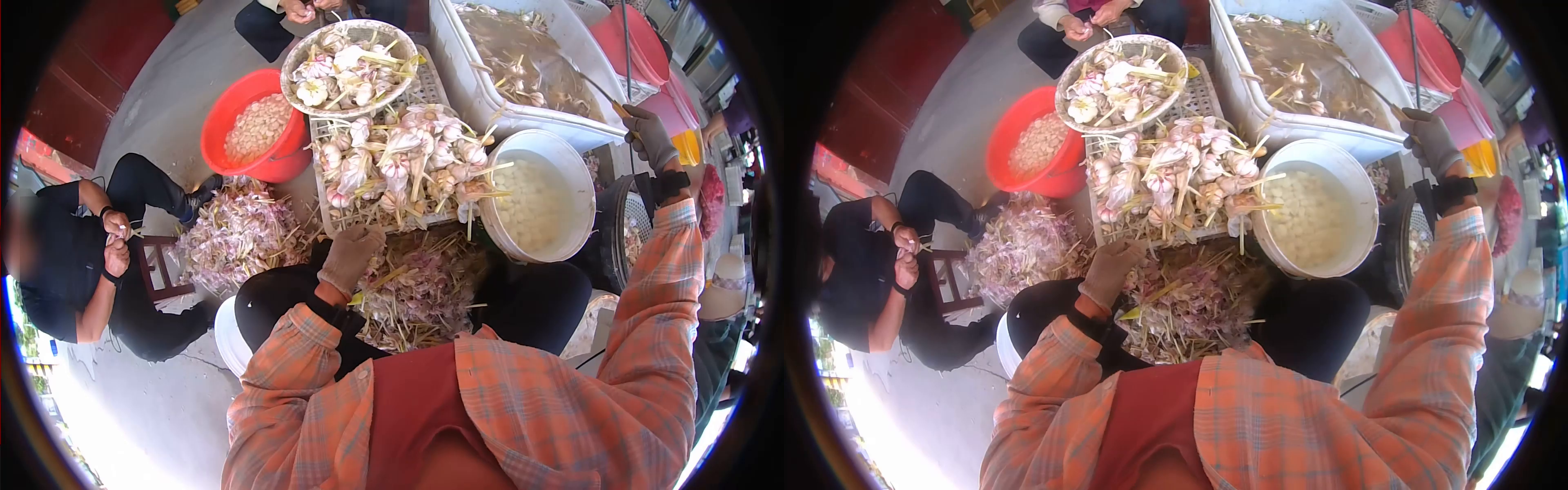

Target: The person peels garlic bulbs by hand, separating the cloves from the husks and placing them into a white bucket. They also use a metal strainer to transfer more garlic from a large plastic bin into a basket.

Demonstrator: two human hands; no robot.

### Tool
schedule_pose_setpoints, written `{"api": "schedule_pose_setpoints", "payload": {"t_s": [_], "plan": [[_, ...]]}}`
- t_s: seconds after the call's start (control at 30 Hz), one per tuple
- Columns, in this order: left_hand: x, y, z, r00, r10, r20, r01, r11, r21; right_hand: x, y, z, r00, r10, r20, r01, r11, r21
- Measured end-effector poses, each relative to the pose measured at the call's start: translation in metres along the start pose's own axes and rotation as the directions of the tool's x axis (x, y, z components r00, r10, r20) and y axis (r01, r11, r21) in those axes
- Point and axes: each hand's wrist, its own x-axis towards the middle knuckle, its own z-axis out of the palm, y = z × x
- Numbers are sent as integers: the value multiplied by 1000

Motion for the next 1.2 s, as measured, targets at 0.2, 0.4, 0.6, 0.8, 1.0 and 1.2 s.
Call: {"api": "schedule_pose_setpoints", "payload": {"t_s": [0.2, 0.4, 0.6, 0.8, 1.0, 1.2], "plan": [[15, -19, 0, 998, 38, 55, -38, 999, -5, 14, 6, 3, 990, 1, -139, -7, 999, -40], [9, -18, 5, 995, 89, 34, -86, 993, -74, -3, 13, 17, 998, -17, 58, 27, 985, -172], [5, 1, 2, 996, -57, 75, 55, 998, 31, -14, 5, 17, 987, -151, -44, 120, 902, -415], [15, -30, 10, 992, 90, 92, -81, 992, -94, 9, 36, 17, 924, -383, -3, 226, 551, -804], [2, -9, 5, 997, -48, 68, 51, 997, -54, 26, 66, 27, 979, -204, -7, 117, 587, -801], [1, -16, 2, 970, -146, 194, 238, 730, -641, 43, 86, 25, 928, -373, -4, 148, 379, -913]]}}
